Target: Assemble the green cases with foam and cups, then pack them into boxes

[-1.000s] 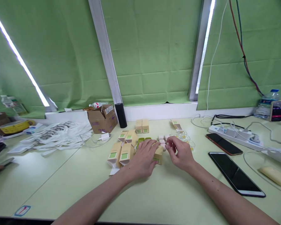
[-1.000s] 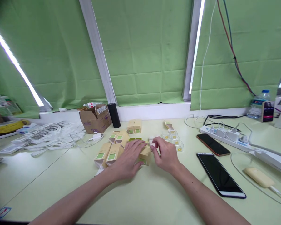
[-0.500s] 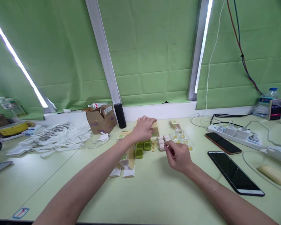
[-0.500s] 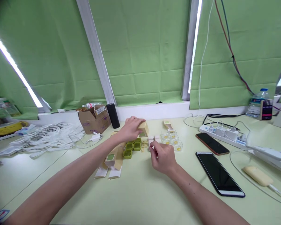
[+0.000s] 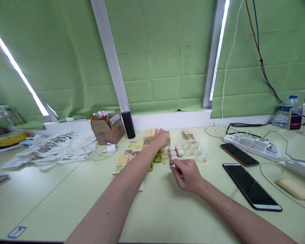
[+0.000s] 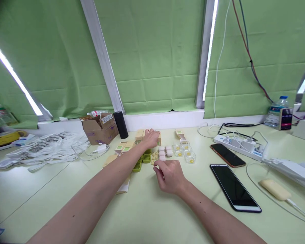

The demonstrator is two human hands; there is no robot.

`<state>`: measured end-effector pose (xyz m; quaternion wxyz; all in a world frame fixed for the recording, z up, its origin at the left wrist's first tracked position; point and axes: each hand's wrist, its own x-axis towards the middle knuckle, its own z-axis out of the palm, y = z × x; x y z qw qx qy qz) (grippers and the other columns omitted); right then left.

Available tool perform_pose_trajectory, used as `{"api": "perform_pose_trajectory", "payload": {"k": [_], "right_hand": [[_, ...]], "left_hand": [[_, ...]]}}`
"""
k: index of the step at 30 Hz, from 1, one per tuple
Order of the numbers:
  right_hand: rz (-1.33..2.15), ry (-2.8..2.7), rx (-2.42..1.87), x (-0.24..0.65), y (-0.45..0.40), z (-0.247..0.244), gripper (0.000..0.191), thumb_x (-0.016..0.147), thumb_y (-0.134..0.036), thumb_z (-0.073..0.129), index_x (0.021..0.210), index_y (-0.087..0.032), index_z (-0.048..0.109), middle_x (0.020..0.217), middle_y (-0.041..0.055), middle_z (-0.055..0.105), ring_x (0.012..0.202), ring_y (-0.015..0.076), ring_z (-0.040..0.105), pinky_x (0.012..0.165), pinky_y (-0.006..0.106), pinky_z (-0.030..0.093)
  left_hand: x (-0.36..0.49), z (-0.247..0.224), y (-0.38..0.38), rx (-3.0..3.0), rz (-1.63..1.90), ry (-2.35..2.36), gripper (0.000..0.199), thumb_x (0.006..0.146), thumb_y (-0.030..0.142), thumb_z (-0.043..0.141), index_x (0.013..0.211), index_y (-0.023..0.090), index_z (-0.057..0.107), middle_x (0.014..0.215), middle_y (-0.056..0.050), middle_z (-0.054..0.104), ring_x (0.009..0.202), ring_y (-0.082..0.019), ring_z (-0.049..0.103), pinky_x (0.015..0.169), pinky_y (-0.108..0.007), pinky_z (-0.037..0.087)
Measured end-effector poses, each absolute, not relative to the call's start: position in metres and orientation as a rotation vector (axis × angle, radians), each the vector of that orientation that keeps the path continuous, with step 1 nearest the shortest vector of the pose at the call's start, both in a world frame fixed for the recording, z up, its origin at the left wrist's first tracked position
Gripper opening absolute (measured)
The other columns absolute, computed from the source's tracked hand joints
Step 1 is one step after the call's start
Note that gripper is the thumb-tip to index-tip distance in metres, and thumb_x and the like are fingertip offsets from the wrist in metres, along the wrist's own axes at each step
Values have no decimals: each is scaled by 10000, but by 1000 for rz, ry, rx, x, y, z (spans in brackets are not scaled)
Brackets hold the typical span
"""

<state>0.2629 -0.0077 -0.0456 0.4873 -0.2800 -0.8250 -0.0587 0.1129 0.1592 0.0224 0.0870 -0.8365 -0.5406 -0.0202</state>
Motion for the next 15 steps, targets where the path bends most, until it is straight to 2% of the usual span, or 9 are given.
{"api": "perform_pose_trajectory", "payload": {"k": [4, 7, 9, 12, 15], "right_hand": [[-155, -2016, -661, 262, -10, -43, 109, 940, -117, 542, 962, -219, 572, 562, -75, 548, 461, 110, 431, 544, 271, 257], [-166, -2026, -652, 262, -12, -41, 118, 933, -114, 540, 968, -222, 574, 564, -74, 547, 462, 114, 429, 543, 274, 254], [-172, -2028, -652, 261, -12, -41, 119, 929, -114, 541, 965, -223, 575, 565, -72, 542, 469, 119, 428, 540, 279, 247], [-184, -2030, -644, 260, -13, -42, 120, 927, -115, 543, 969, -220, 581, 565, -69, 536, 474, 125, 424, 539, 290, 240], [-196, -2027, -636, 259, -14, -42, 117, 926, -115, 542, 964, -218, 583, 567, -66, 538, 473, 127, 419, 538, 295, 233]], "left_hand": [[114, 20, 153, -2448, -115, -1662, 450, 876, 152, 602, 1326, 157, 594, 1394, -221, 640, 1371, -398, 467, 1126, -592, 361], [118, 20, 138, -2440, -204, -1646, 487, 893, 158, 582, 1381, 160, 568, 1517, -219, 527, 1453, -391, 402, 1171, -565, 351], [123, 19, 126, -2471, -214, -1645, 448, 891, 179, 603, 1339, 157, 606, 1517, -214, 507, 1416, -384, 470, 1171, -525, 383], [131, 17, 113, -2530, -185, -1694, 407, 883, 243, 639, 1279, 149, 654, 1481, -229, 514, 1251, -379, 627, 1068, -494, 490], [136, 14, 107, -2557, -174, -1769, 414, 974, 347, 538, 1321, 144, 635, 1479, -241, 524, 1222, -382, 660, 1013, -497, 534]]}}
